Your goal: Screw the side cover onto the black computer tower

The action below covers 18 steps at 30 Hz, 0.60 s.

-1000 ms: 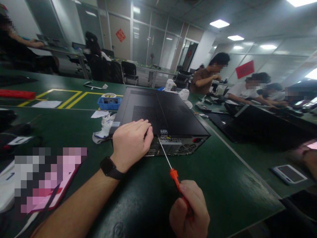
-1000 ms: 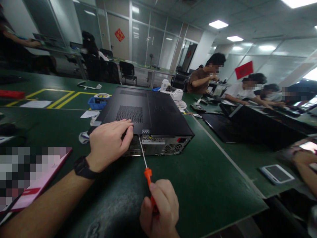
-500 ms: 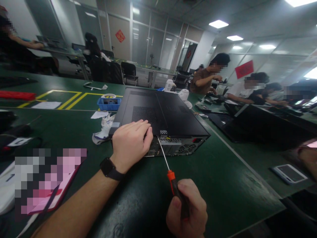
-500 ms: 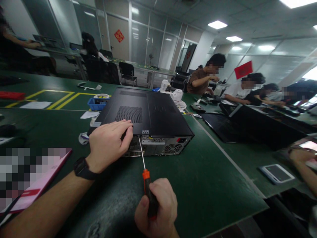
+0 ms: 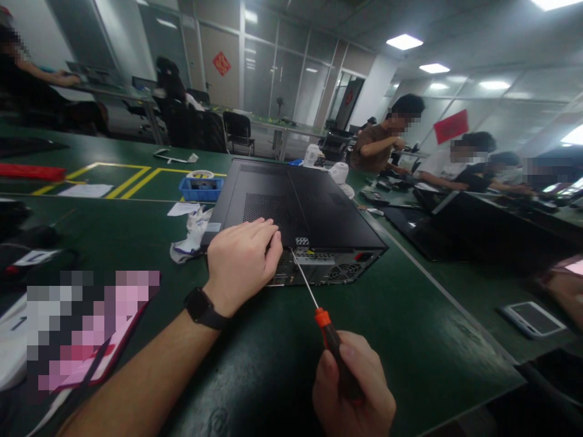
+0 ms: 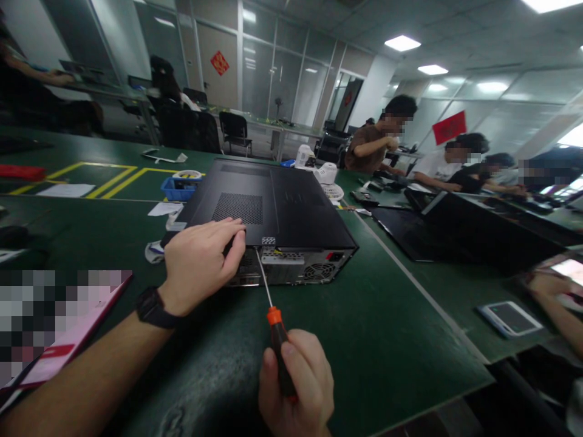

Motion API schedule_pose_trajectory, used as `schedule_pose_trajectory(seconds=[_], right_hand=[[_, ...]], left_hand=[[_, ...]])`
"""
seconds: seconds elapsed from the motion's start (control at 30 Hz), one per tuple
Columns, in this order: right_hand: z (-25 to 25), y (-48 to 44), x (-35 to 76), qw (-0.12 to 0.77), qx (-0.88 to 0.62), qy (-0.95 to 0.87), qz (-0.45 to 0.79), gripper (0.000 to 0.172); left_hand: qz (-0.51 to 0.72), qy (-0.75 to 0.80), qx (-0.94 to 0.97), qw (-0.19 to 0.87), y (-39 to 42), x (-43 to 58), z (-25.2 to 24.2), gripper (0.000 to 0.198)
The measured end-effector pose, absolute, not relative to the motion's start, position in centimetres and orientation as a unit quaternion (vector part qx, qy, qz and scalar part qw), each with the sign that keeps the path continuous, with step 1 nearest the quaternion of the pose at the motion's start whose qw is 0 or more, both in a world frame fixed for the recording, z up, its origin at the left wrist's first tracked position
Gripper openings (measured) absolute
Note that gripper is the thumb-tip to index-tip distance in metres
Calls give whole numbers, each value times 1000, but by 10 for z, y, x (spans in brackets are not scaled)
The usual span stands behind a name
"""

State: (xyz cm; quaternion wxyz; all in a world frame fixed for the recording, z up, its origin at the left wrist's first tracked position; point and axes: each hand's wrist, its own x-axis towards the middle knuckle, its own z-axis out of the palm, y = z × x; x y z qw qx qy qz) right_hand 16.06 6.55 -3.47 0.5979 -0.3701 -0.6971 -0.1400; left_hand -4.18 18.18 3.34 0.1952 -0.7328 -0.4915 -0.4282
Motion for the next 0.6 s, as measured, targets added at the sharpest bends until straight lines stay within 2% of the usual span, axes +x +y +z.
schedule_pose_trajectory(seconds=[0.33, 0.5, 0.6], right_hand=[[-46, 70, 158, 662, -318, -675, -72, 35], [-45, 67, 161, 612, -375, -690, -98, 27], [-40, 67, 159, 614, -372, -688, -108, 29]], left_hand=[[-421, -496, -734, 196, 181, -42, 36, 27], [-427, -492, -733, 196, 180, -42, 37, 27], [-426, -495, -732, 196, 181, -42, 36, 26]])
